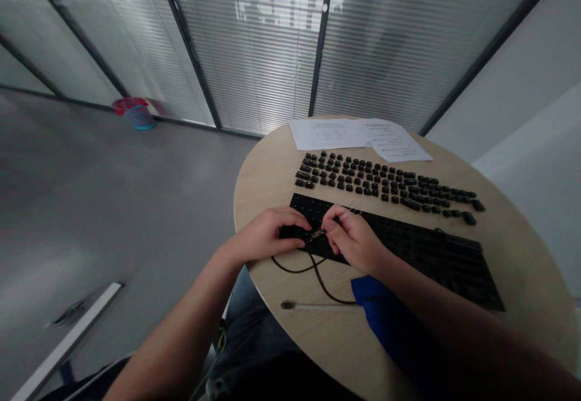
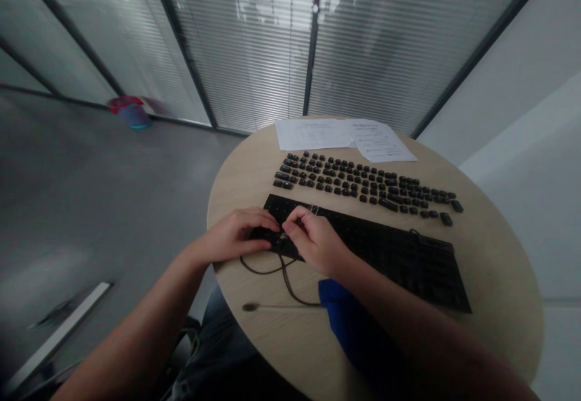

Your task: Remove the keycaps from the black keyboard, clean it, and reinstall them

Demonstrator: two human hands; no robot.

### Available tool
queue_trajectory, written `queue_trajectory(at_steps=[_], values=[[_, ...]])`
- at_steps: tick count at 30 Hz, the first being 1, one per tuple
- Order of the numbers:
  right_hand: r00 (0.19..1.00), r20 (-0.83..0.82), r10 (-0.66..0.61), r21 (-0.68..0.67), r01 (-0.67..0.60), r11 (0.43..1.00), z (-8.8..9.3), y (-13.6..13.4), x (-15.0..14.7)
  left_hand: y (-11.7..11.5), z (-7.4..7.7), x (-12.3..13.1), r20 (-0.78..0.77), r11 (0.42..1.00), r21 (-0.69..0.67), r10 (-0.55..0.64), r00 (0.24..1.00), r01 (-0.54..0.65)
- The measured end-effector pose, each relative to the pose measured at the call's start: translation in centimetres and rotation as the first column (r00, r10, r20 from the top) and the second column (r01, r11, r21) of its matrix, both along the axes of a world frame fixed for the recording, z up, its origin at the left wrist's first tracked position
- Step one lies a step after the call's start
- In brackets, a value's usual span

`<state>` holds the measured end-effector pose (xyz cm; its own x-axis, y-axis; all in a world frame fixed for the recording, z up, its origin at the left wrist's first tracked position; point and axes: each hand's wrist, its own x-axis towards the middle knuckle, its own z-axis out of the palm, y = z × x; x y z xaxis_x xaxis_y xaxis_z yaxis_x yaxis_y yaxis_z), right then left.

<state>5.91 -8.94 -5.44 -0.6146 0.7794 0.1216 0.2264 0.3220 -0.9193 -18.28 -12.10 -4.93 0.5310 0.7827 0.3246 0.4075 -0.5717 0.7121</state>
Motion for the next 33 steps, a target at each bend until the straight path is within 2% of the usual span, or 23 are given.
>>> queue_trajectory(at_steps=[4,9,12,16,21,33], values=[[0.999,0.041,0.034,-0.005,-0.034,0.999,-0.3,0.0,-0.3,-0.3,-1.1,-0.3,-0.016,1.0,0.017,0.007,1.0,-0.007],[0.994,0.081,0.079,0.001,-0.079,0.997,-0.5,0.0,-0.3,-0.1,-1.7,-0.2,-0.069,0.999,0.051,0.017,0.997,-0.013],[0.986,0.129,0.109,0.109,-0.123,0.986,-0.2,-0.2,-0.4,-0.2,-1.7,-0.1,-0.109,0.997,0.072,0.016,0.994,-0.008],[0.963,0.239,0.128,0.293,-0.197,0.936,0.5,-0.4,-0.7,-0.3,-1.6,0.0,-0.12,0.996,0.084,0.025,0.992,-0.015],[0.933,0.338,0.122,0.38,-0.254,0.889,0.4,-0.6,-1.0,-0.3,-1.7,0.0,-0.12,0.996,0.093,0.027,0.992,-0.016],[0.995,0.082,0.061,0.409,-0.09,0.908,-1.1,-0.6,-0.3,-0.2,-1.8,0.0,-0.116,0.995,0.1,0.027,0.993,-0.015]])
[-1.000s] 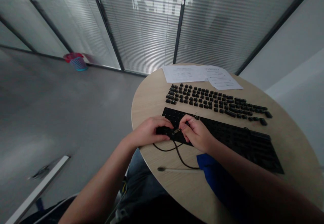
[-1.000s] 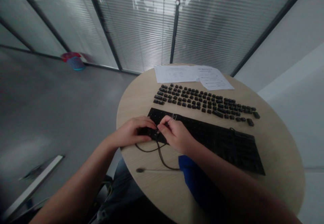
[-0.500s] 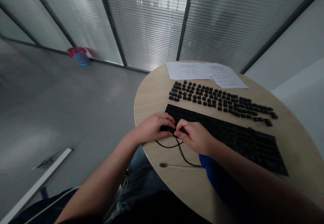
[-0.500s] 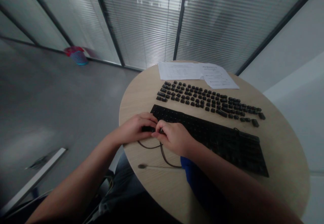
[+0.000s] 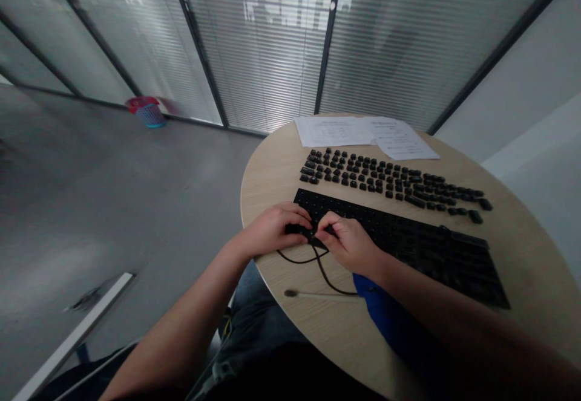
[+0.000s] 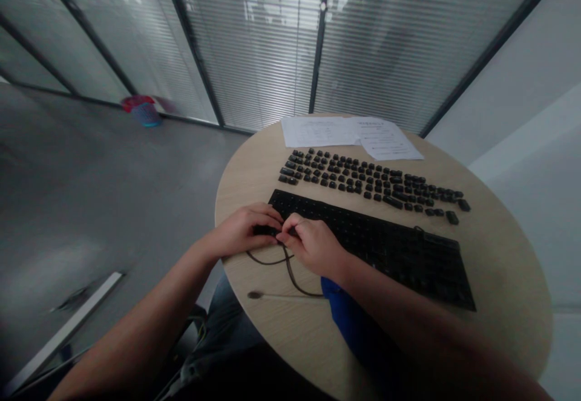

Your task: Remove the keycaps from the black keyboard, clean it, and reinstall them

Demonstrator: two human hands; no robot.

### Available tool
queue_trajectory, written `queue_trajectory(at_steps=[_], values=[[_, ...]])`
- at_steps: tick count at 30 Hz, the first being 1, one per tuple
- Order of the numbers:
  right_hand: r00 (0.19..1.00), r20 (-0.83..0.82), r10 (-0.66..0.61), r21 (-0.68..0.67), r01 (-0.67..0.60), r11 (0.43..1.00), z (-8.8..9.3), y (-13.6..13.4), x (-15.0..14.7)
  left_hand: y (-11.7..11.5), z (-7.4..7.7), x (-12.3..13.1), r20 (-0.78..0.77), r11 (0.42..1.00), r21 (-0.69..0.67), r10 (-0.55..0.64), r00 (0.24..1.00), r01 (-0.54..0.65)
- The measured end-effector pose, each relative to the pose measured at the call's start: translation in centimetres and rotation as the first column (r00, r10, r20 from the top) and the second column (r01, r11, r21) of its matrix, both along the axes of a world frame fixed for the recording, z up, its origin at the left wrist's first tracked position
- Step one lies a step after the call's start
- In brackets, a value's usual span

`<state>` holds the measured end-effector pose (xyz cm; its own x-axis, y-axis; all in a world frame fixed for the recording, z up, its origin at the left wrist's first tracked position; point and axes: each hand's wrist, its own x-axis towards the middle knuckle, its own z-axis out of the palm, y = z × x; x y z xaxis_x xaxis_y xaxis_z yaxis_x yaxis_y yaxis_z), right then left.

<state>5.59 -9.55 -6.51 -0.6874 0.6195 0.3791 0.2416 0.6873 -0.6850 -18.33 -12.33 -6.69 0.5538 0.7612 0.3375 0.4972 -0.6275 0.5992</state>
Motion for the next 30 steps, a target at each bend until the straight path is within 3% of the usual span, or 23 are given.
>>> queue_trajectory(at_steps=[4,7,13,21,26,28,30], values=[[0.992,-0.078,-0.094,-0.148,0.082,0.986,-0.3,0.0,0.0,0.0,0.1,0.1,0.038,1.0,-0.005,0.006,0.999,-0.006],[0.994,-0.069,-0.082,-0.186,0.068,0.98,-0.4,0.1,0.0,-0.1,0.4,0.2,0.074,0.999,-0.039,0.011,0.997,-0.008],[0.991,-0.116,-0.068,-0.077,0.059,0.995,0.2,0.1,0.0,-0.3,1.6,0.2,0.089,0.988,-0.105,0.12,0.989,-0.11],[0.988,-0.144,-0.057,0.044,0.064,0.997,0.9,0.1,0.6,0.1,3.4,0.9,0.032,0.999,-0.037,0.029,0.999,-0.027],[0.985,-0.084,-0.15,0.059,0.155,0.986,1.7,0.6,1.4,3.8,3.8,0.1,0.106,0.991,0.036,0.124,0.987,-0.128],[0.974,-0.075,-0.216,0.06,0.22,0.974,2.0,0.9,1.8,6.6,3.8,0.5,0.036,0.978,0.094,0.183,0.983,-0.185],[0.961,-0.08,-0.264,0.083,0.27,0.959,2.4,1.3,2.3,9.4,3.4,1.4,-0.133,0.964,0.164,0.23,0.964,-0.208]])
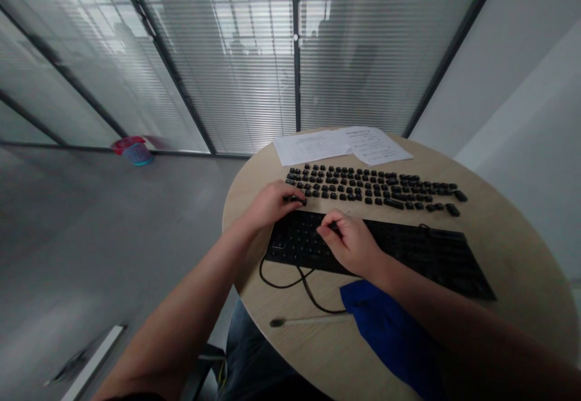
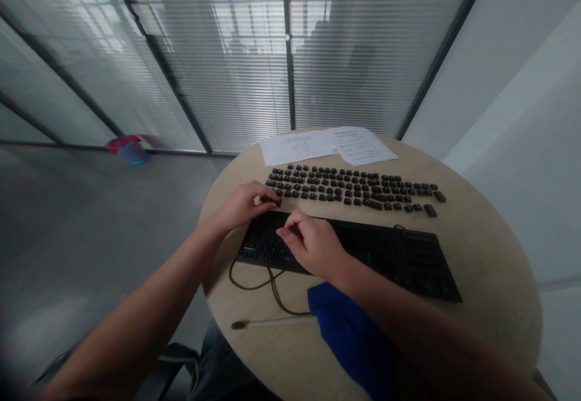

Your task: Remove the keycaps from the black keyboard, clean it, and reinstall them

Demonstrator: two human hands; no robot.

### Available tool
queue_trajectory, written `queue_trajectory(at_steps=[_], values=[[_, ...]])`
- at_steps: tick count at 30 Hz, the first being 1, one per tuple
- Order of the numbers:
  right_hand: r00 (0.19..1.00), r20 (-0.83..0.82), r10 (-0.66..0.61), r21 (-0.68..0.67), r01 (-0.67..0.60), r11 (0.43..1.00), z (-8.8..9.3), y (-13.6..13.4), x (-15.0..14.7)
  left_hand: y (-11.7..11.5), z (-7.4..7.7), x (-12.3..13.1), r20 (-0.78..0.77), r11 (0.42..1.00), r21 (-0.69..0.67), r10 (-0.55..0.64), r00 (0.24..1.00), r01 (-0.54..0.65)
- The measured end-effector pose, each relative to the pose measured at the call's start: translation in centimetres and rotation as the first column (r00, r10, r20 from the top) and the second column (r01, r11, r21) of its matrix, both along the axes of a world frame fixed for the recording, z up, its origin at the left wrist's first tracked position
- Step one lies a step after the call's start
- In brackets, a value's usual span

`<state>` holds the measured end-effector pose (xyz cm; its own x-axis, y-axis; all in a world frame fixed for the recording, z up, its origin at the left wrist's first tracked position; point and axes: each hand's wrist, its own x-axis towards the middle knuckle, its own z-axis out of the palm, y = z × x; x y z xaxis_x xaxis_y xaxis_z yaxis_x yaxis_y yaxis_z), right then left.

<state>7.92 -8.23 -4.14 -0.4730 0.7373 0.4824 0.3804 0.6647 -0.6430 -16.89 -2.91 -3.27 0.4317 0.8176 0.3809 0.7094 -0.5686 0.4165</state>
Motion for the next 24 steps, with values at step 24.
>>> queue_trajectory(at_steps=[24], values=[[0.966,-0.202,-0.161,0.051,0.175,0.983,2.7,2.7,3.1,4.3,-1.8,1.2,-0.329,0.994,0.006,0.103,0.939,-0.107]])
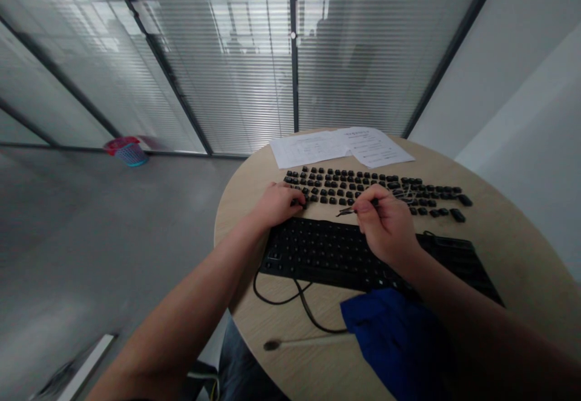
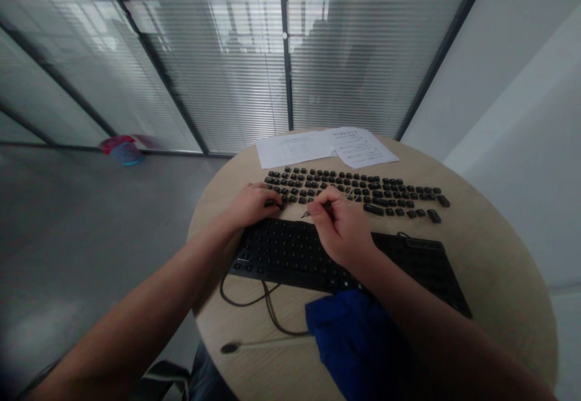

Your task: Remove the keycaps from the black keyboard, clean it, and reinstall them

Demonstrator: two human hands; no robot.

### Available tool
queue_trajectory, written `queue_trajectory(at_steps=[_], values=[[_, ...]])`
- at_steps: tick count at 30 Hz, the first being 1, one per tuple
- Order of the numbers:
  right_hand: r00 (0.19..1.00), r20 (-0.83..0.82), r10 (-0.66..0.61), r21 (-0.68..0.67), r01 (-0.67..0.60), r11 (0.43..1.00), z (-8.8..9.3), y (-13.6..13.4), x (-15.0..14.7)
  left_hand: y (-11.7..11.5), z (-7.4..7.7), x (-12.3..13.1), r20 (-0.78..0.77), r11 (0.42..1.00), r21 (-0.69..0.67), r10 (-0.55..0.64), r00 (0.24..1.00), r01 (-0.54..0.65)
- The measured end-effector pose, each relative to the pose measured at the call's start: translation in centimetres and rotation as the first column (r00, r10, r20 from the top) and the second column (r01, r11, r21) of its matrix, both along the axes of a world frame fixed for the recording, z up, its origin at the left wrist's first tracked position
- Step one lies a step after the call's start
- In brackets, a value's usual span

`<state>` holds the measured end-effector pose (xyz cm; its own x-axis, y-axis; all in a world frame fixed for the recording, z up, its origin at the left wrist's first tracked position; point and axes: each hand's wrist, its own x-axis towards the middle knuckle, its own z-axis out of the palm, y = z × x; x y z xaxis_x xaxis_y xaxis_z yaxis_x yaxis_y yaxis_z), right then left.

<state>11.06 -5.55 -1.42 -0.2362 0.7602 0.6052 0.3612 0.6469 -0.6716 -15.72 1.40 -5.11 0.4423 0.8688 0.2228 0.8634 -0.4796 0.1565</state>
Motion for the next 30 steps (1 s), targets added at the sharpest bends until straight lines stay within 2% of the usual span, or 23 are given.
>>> queue_trajectory(at_steps=[8,11,14,17,18,20,22,24,27,30], values=[[1.0,-0.027,0.004,-0.02,-0.005,1.0,-0.3,0.1,0.1,-0.4,0.3,0.0,0.021,1.0,0.018,-0.005,1.0,0.005],[0.999,-0.03,0.014,-0.038,-0.015,0.999,-0.5,0.2,0.2,-1.0,0.4,-0.5,0.095,0.999,0.04,-0.01,0.995,0.006],[0.999,-0.037,0.019,-0.084,-0.022,0.996,-0.1,0.0,0.5,-2.7,0.9,-1.3,0.241,0.996,0.083,0.011,0.971,-0.032],[0.998,-0.03,0.061,-0.158,-0.065,0.985,1.0,-0.5,0.6,-5.4,1.9,-1.5,0.346,0.989,0.118,0.038,0.937,-0.084],[0.995,-0.016,0.099,-0.204,-0.1,0.974,1.2,-0.9,0.5,-6.5,2.2,-1.4,0.373,0.991,0.112,0.023,0.928,-0.07],[0.978,0.013,0.207,-0.326,-0.192,0.926,1.4,-1.7,0.0,-8.4,2.5,-1.1,0.42,0.998,0.06,-0.056,0.906,0.033],[0.946,0.039,0.322,-0.437,-0.274,0.857,0.8,-2.7,-0.7,-10.1,2.2,-0.7,0.465,0.985,-0.002,-0.153,0.872,0.173],[0.915,0.077,0.396,-0.493,-0.31,0.813,-0.2,-3.6,-1.4,-11.3,1.4,-0.4,0.497,0.961,-0.05,-0.213,0.841,0.273],[0.895,0.152,0.42,-0.513,-0.292,0.807,-1.7,-4.5,-1.8,-12.2,0.2,-0.2,0.517,0.933,-0.093,-0.252,0.818,0.346],[0.9,0.18,0.396,-0.519,-0.255,0.816,-2.4,-4.7,-1.0,-12.6,-0.6,-0.1,0.512,0.917,-0.064,-0.309,0.801,0.394]])
